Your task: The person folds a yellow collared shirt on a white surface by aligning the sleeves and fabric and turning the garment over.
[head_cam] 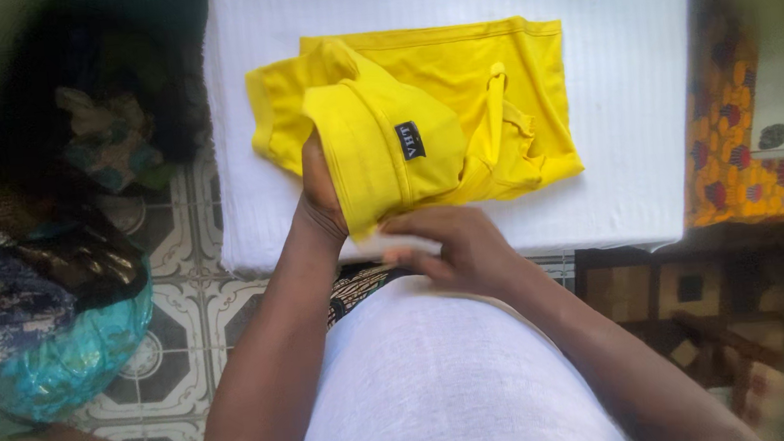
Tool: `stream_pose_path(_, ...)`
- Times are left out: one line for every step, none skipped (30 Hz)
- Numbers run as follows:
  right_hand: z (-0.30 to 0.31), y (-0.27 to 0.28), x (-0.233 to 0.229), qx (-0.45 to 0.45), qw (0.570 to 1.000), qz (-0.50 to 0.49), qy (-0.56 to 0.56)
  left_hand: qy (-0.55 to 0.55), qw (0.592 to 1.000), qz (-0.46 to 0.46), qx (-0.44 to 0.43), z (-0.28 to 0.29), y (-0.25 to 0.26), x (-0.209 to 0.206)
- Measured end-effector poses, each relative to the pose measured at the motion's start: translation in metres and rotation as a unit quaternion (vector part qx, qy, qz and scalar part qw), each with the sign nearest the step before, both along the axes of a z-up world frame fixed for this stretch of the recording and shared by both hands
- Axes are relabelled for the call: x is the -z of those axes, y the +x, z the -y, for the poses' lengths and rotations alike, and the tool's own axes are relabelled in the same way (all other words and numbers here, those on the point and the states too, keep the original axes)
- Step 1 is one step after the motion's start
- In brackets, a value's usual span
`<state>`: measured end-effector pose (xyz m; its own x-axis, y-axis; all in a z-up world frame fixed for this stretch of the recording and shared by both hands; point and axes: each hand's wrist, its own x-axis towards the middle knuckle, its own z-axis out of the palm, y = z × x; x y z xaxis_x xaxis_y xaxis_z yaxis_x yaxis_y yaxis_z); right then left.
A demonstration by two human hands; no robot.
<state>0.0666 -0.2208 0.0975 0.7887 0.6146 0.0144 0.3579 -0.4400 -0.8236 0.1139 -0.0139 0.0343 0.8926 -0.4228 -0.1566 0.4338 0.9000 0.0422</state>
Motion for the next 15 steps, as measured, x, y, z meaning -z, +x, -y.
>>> stream_pose_path(0.0, 0.001, 0.0, 0.048, 0.998, -0.032, -0.015, 0.026, 0.999, 0.017, 0.011, 0.002, -0.001, -0.007)
stream_pose_path(0.0, 0.002, 0.0, 0.1, 0.995, 0.026, 0.0, 0.052, 0.998, 0.034, 0.022, 0.004, -0.003, -0.014)
stream_pose_path(-0.001, 0.005, 0.001, 0.15, 0.985, 0.082, 0.017, 0.063, 0.997, 0.04, 0.031, 0.005, -0.007, -0.02)
stream_pose_path(-0.002, 0.007, 0.003, 0.198, 0.97, 0.138, 0.034, 0.075, 0.995, 0.047, 0.04, 0.005, -0.011, -0.024)
stream_pose_path(-0.001, 0.011, 0.006, 0.204, 0.97, 0.126, 0.038, 0.086, 0.993, 0.055, 0.052, 0.005, -0.014, -0.027)
stream_pose_path(0.0, 0.015, 0.01, 0.211, 0.97, 0.113, 0.041, 0.093, 0.993, 0.045, 0.05, 0.005, -0.018, -0.028)
stream_pose_path(0.003, 0.02, 0.015, 0.221, 0.969, 0.102, 0.042, 0.099, 0.993, 0.035, 0.052, 0.005, -0.022, -0.029)
stream_pose_path(0.003, 0.027, 0.023, 0.246, 0.966, -0.016, 0.083, 0.104, 0.993, 0.026, 0.054, 0.005, -0.024, -0.028)
stream_pose_path(0.003, 0.033, 0.032, 0.266, 0.947, -0.136, 0.121, 0.123, 0.99, -0.006, 0.074, 0.004, -0.025, -0.027)
stream_pose_path(0.006, 0.036, 0.04, 0.282, 0.912, -0.252, 0.159, 0.142, 0.985, -0.037, 0.093, 0.002, -0.024, -0.026)
stream_pose_path(0.012, 0.037, 0.044, 0.279, 0.902, -0.276, 0.179, 0.163, 0.978, -0.069, 0.109, -0.001, -0.024, -0.024)
stream_pose_path(0.017, 0.038, 0.047, 0.276, 0.892, -0.298, 0.2, 0.157, 0.978, -0.076, 0.11, -0.003, -0.023, -0.022)
stream_pose_path(0.017, 0.038, 0.049, 0.272, 0.879, -0.323, 0.22, 0.153, 0.978, -0.085, 0.111, -0.005, -0.022, -0.021)
stream_pose_path(0.016, 0.038, 0.05, 0.264, 0.87, -0.338, 0.243, 0.148, 0.978, -0.095, 0.112, -0.008, -0.021, -0.019)
stream_pose_path(0.017, 0.036, 0.048, 0.259, 0.859, -0.354, 0.264, 0.147, 0.978, -0.093, 0.116, -0.009, -0.021, -0.019)
